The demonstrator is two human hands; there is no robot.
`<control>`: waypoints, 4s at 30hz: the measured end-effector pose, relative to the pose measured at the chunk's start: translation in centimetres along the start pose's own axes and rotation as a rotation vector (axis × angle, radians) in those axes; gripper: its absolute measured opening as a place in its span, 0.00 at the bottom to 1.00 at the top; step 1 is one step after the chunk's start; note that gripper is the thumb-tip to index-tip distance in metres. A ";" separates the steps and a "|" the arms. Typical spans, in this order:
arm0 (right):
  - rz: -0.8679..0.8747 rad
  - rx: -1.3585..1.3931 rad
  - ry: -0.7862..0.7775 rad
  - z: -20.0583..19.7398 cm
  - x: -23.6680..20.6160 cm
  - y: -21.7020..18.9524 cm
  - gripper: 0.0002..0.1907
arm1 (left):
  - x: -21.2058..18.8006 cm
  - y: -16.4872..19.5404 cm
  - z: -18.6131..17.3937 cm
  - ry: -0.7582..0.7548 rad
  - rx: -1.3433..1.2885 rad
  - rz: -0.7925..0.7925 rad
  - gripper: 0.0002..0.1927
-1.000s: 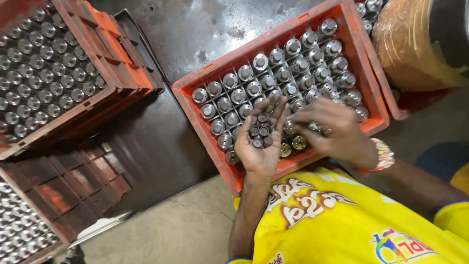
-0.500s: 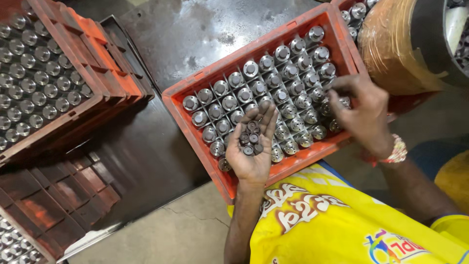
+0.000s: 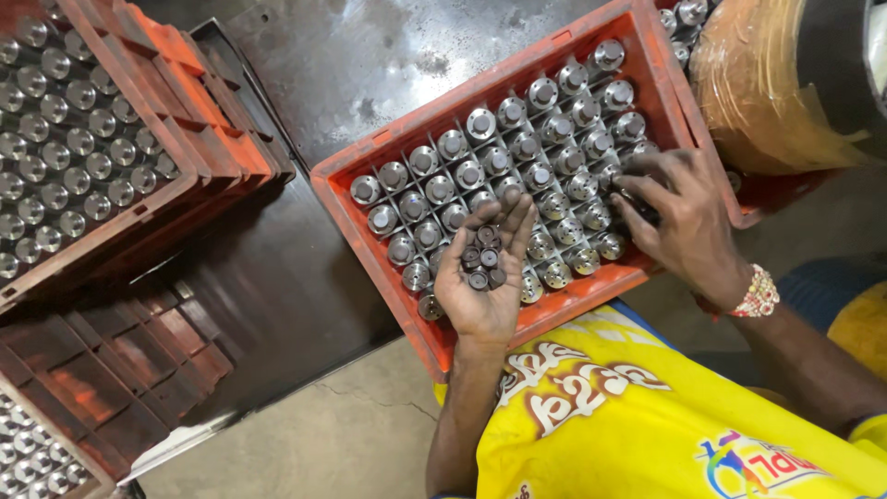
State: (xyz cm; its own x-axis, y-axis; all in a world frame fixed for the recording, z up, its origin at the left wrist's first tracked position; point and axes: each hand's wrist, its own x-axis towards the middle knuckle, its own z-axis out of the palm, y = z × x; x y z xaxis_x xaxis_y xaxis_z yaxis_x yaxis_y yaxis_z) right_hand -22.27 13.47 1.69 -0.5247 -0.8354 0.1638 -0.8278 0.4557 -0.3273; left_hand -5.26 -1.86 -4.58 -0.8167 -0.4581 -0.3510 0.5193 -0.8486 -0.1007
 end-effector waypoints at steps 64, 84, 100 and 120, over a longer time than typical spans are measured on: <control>0.160 0.181 0.139 2.4 -0.9 1.4 0.10 | -0.3 0.0 -1.0 -0.034 0.038 0.044 0.18; 0.070 0.341 -0.057 -0.7 1.2 -5.2 0.10 | -2.2 0.1 -1.2 -0.052 0.008 -0.018 0.23; 0.074 0.752 -0.178 1.4 2.1 -8.0 0.11 | -3.2 1.2 -2.9 0.033 0.056 0.020 0.24; -0.106 -0.012 -0.056 2.5 0.6 -4.0 0.16 | -2.9 1.2 -2.7 0.029 0.009 0.087 0.21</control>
State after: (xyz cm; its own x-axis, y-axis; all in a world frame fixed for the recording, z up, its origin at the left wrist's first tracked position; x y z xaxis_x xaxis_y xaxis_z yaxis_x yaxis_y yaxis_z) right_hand -18.82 10.38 0.75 -0.4224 -0.8947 0.1450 -0.8805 0.3672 -0.2998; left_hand -1.60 -0.89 -6.19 -0.7606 -0.5226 -0.3852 0.5857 -0.8083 -0.0598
